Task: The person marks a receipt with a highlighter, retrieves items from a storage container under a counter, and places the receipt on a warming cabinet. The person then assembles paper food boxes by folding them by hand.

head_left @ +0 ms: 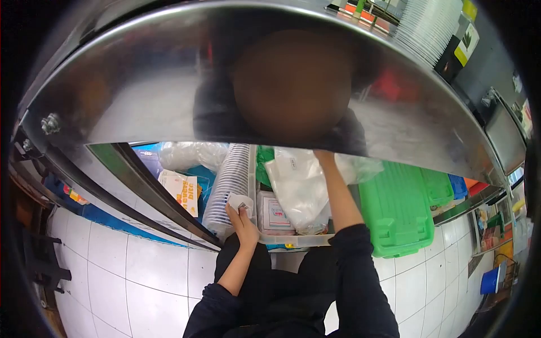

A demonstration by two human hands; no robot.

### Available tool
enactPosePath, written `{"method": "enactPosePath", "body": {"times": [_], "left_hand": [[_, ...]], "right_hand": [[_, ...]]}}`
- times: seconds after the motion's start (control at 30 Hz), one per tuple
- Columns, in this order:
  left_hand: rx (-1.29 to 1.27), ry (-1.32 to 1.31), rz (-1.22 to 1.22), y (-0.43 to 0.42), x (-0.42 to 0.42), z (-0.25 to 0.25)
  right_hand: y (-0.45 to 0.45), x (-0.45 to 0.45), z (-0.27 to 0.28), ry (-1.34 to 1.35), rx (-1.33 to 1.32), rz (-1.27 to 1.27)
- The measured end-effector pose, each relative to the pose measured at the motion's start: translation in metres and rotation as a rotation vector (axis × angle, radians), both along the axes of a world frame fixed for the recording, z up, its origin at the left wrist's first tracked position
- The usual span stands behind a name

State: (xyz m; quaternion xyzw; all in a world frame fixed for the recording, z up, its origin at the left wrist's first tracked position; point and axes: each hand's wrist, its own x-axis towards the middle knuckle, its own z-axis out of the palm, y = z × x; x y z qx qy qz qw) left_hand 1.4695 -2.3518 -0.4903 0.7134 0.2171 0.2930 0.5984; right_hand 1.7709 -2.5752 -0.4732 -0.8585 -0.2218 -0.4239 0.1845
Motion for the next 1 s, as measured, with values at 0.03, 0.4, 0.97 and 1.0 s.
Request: {"method": "enactPosePath", "body": {"times": [0.03,0.4,0.97,1.0], "left_hand": [[-0.021,0.009,-0.017,0.0,0.0,0.0],[0.031,0.073,-0.004,-0.003,0.001,0.003],[0.38,0.048,0.018,0.0,0.004,0.018],[0.39,0.052,0.043,-0.001,0.004,0.018]], "right_hand": [[0.003,0.001,0.011,0.002,0.0,-0.007],[0.125,-0.186,-0.086,0.869,-1.265,0.939],[0.037,-0.112,-0.002,0.71,-0.474,0.547],[0.029,-0.108,0.007,0.816,-0.302,0.471]]}}
